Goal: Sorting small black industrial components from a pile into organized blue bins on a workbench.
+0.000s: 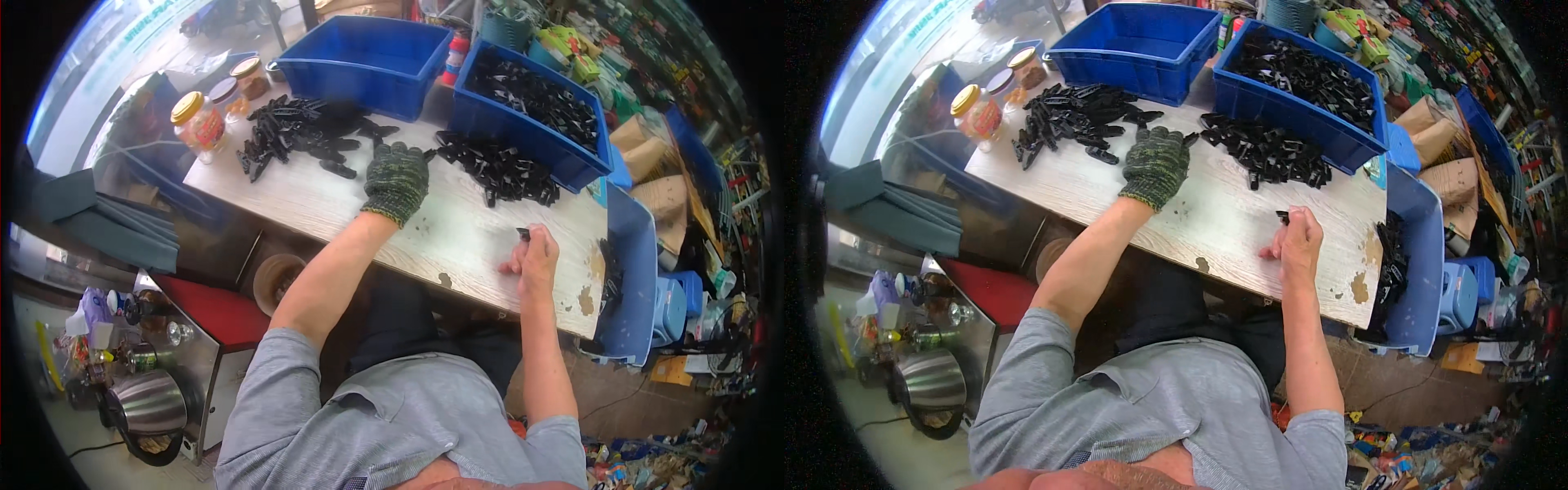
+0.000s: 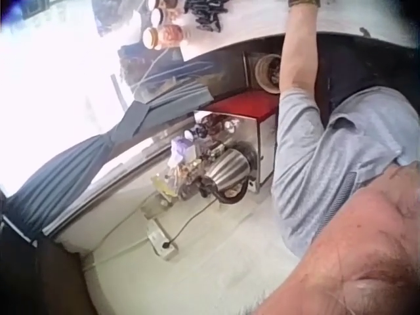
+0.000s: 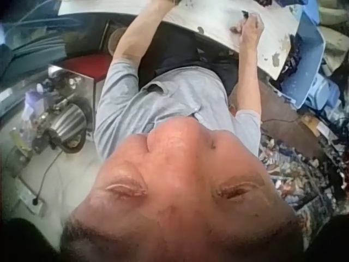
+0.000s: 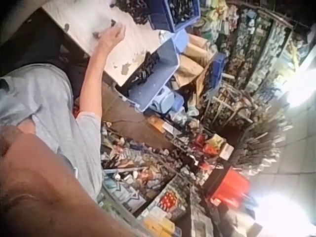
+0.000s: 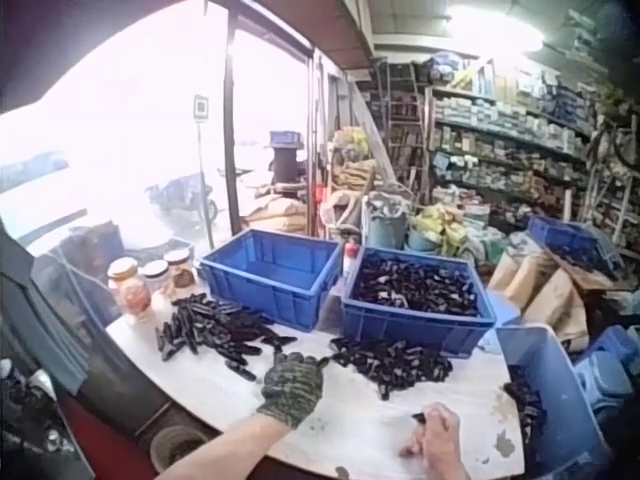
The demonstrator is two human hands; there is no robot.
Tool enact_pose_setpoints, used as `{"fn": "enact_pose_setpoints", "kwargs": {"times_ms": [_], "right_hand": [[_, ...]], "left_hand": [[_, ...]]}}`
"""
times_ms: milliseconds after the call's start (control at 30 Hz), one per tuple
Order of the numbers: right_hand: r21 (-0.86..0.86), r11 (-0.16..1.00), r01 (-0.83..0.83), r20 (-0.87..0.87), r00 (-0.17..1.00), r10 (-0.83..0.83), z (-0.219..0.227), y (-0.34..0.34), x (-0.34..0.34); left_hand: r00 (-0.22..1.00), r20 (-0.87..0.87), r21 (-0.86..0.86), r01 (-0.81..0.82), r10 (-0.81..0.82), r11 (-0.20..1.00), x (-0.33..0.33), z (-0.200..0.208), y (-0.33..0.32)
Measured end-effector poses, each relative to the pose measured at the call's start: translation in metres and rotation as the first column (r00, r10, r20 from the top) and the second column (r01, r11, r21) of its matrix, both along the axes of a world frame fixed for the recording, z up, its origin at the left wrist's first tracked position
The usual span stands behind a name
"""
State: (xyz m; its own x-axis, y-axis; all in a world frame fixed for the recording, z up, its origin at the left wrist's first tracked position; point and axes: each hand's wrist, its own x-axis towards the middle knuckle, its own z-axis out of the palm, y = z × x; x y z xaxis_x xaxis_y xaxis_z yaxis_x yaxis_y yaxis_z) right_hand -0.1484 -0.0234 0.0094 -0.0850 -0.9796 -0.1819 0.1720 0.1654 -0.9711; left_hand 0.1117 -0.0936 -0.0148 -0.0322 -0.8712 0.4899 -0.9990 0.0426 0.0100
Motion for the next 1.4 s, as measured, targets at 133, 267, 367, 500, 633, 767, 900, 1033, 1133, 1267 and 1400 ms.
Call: {"fn": "enact_pose_setpoints", "kwargs": {"times_ms": [133,267,367,500,633,767,900,1033,1133,1267,1400], "right_hand": [[-0.006,1.000,0.029,0.031,0.999,-0.028,0.000,0.000,0.005],[0.024,0.994,0.110,0.051,0.992,-0.111,-0.002,0.000,-0.002],[-0.040,0.994,0.098,0.081,0.992,-0.094,-0.007,-0.008,-0.002],[-0.003,0.989,0.145,0.037,0.989,-0.145,0.007,-0.002,0.007],[-0.009,0.991,0.133,-0.016,0.991,-0.133,0.010,0.003,0.005],[-0.060,0.993,0.102,-0.010,0.995,-0.103,0.008,0.006,0.003],[-0.152,0.982,0.116,-0.069,0.989,-0.127,-0.008,0.001,-0.002],[-0.327,0.943,0.062,-0.220,0.966,-0.140,-0.020,-0.006,-0.008],[-0.295,0.952,0.076,-0.142,0.982,-0.122,-0.023,-0.005,-0.008],[-0.344,0.939,0.022,-0.270,0.955,-0.122,-0.019,-0.005,-0.013],[-0.070,0.981,0.179,0.094,0.981,-0.172,0.007,0.006,-0.006]], "left_hand": [[0.998,-0.055,-0.007,0.020,-0.021,1.000,0.002,0.003,0.006],[0.846,-0.492,0.005,0.240,-0.206,0.971,-0.040,0.007,0.039],[0.508,-0.766,-0.194,0.401,-0.394,0.895,-0.076,0.005,0.072],[0.355,-0.837,-0.201,0.509,-0.417,0.837,-0.112,0.009,0.085],[0.286,-0.879,-0.199,0.508,-0.381,0.838,-0.126,0.005,0.084],[0.394,-0.840,-0.162,0.475,-0.374,0.865,-0.131,0.002,0.083],[0.325,-0.900,-0.147,0.401,-0.290,0.904,-0.145,0.002,0.083],[0.452,-0.802,-0.257,0.330,-0.391,0.908,-0.165,-0.005,0.084],[0.236,-0.926,-0.188,0.389,-0.295,0.902,-0.166,-0.012,0.082],[0.489,-0.697,-0.348,0.408,-0.524,0.844,-0.155,-0.029,0.072],[0.685,-0.683,-0.165,0.195,-0.255,0.967,-0.120,-0.011,0.037]]}}
